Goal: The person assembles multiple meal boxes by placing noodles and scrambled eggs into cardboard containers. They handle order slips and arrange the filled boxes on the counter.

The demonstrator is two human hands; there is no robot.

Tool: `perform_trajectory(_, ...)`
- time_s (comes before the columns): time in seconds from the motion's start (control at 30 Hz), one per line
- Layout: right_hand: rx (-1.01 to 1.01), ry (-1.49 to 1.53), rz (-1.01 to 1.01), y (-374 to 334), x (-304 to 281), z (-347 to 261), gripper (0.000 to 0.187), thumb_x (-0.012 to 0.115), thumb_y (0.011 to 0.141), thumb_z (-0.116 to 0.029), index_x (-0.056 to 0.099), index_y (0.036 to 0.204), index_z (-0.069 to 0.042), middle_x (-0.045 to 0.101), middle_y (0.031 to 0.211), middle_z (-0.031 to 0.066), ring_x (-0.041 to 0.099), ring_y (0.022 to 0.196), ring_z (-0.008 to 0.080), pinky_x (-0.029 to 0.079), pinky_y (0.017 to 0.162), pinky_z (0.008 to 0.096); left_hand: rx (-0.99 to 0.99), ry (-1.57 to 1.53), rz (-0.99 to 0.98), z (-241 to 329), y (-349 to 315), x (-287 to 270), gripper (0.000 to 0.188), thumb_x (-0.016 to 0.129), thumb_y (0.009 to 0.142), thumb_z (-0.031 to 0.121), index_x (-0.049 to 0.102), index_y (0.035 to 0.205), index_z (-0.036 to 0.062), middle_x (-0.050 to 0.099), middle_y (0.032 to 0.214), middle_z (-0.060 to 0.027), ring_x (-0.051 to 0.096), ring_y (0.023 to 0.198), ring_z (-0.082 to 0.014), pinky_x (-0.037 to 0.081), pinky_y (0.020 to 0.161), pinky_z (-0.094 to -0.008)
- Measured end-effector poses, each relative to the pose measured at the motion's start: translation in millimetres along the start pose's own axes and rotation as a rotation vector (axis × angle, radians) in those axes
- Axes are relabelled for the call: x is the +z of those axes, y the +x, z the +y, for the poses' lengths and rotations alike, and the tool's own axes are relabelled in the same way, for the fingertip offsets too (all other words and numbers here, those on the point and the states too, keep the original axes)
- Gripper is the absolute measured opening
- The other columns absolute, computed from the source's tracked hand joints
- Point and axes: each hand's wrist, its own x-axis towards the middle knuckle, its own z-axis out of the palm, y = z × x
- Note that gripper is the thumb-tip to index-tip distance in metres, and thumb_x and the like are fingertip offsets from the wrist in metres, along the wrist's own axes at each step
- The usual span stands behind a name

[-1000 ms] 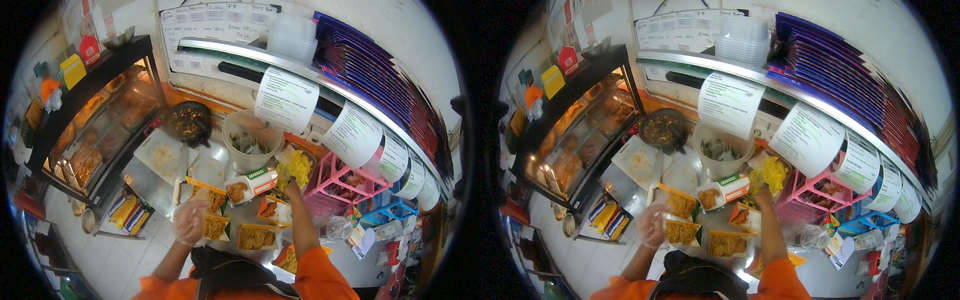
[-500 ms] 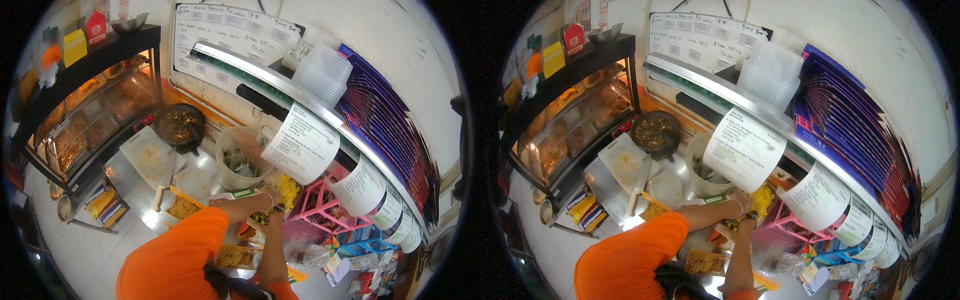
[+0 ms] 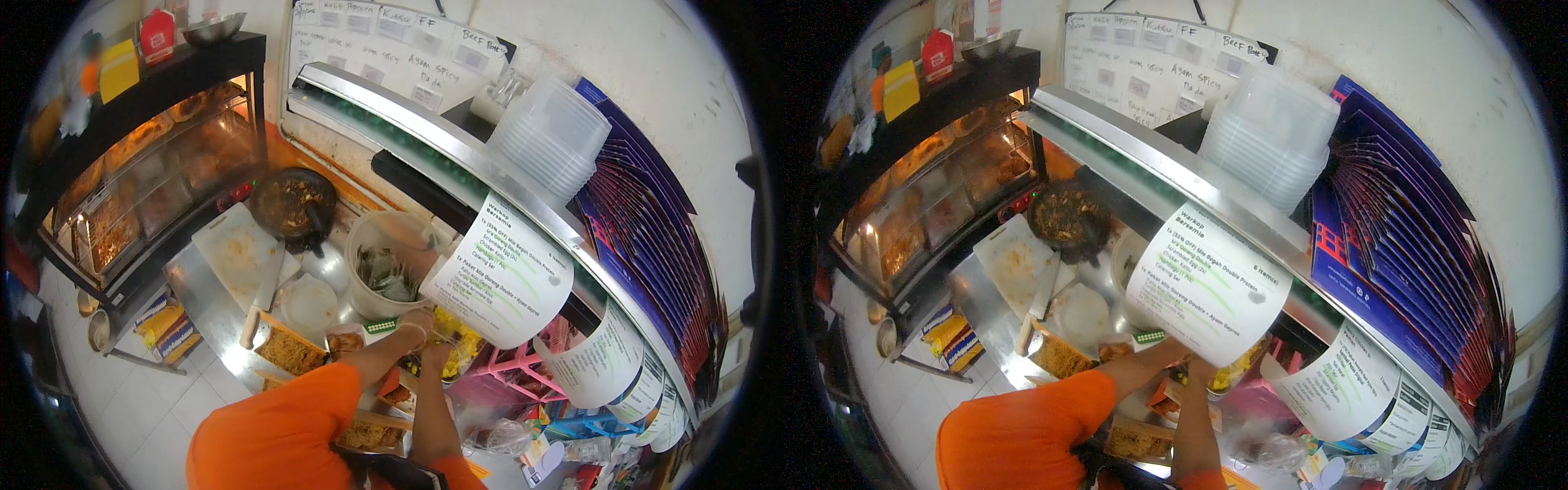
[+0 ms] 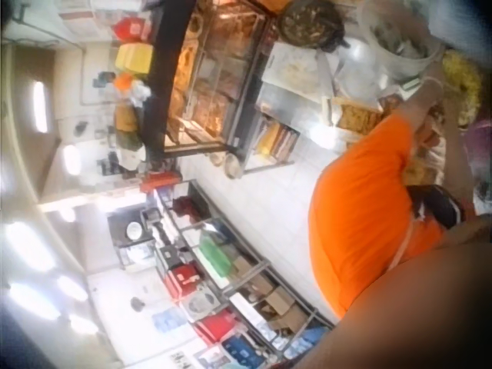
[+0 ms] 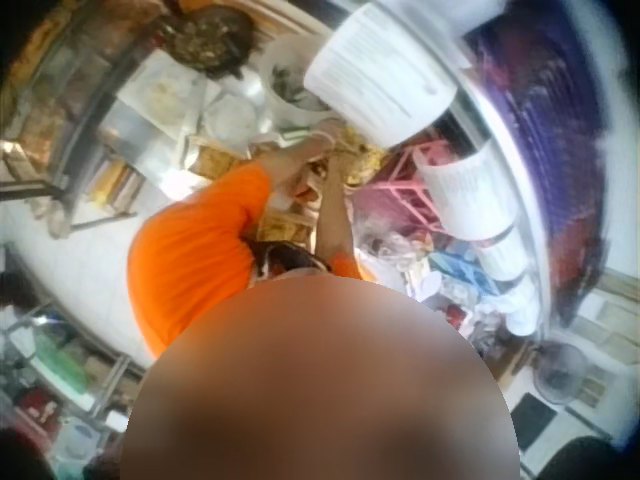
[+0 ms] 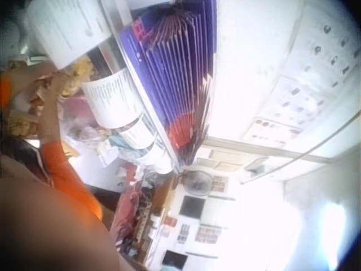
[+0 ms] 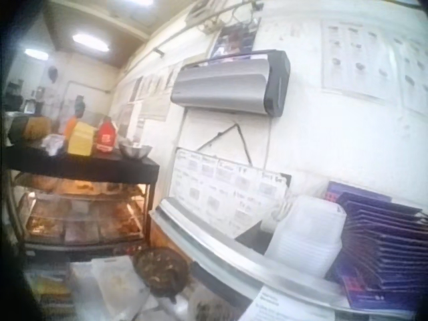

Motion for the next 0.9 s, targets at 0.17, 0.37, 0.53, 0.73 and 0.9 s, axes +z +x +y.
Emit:
perform_trajectory(0.17,-0.163,-0.337,-0.231,14,6,-24,0.055,0.064,0.083,-0.011,0.045,0.129,0.01,0.056,0.126,0.0323,0.059,0.114,0.0407,0.047,0.098,0.0457,0.048,0.059,-0.047,2,-17,-21,0.073,0.07,0.087,0.02,0.036,0.149,0.0044,0.045,0.149,-0.019,0.048,0.135,-0.0302,0.045,0.107,-0.0412)
perform_trajectory(0.37,-0.436,-0.813,-0.64,-5,-66,-32,0.066,0.068,0.08,-0.017,0.042,0.133,0.012,0.055,0.126,0.0371,0.058,0.117,0.0437,0.048,0.097,0.0477,0.077,0.103,-0.051,3,-27,-33,0.068,0.07,0.087,0.02,0.04,0.146,0.0042,0.047,0.147,-0.0186,0.049,0.134,-0.0303,0.045,0.107,-0.0414)
perform_trajectory(0.53,-0.264,-0.58,-0.536,-22,-77,-44,0.063,0.067,0.08,-0.018,0.044,0.13,0.012,0.058,0.122,0.0361,0.06,0.115,0.0433,0.049,0.097,0.0465,0.08,0.123,-0.05,1,-36,-33,0.064,0.069,0.087,0.02,0.043,0.143,0.0041,0.049,0.145,-0.0182,0.05,0.133,-0.0304,0.045,0.107,-0.0416)
perform_trajectory(0.73,-0.145,-0.226,-0.171,-12,6,-47,0.058,0.067,0.08,-0.017,0.047,0.128,0.009,0.06,0.12,0.0332,0.061,0.112,0.0431,0.05,0.095,0.0472,0.082,0.131,-0.046,8,-41,-33,0.059,0.069,0.088,0.02,0.047,0.14,0.004,0.052,0.143,-0.0178,0.052,0.132,-0.0306,0.044,0.107,-0.0418)
perform_trajectory(0.9,-0.159,-0.273,-0.208,-5,23,-38,0.054,0.067,0.08,-0.016,0.05,0.126,0.006,0.062,0.118,0.0308,0.063,0.109,0.0429,0.051,0.093,0.0478,0.085,0.117,-0.036,10,-42,-29,0.055,0.068,0.088,0.02,0.051,0.138,0.0039,0.054,0.141,-0.0174,0.053,0.13,-0.0307,0.044,0.107,-0.042)
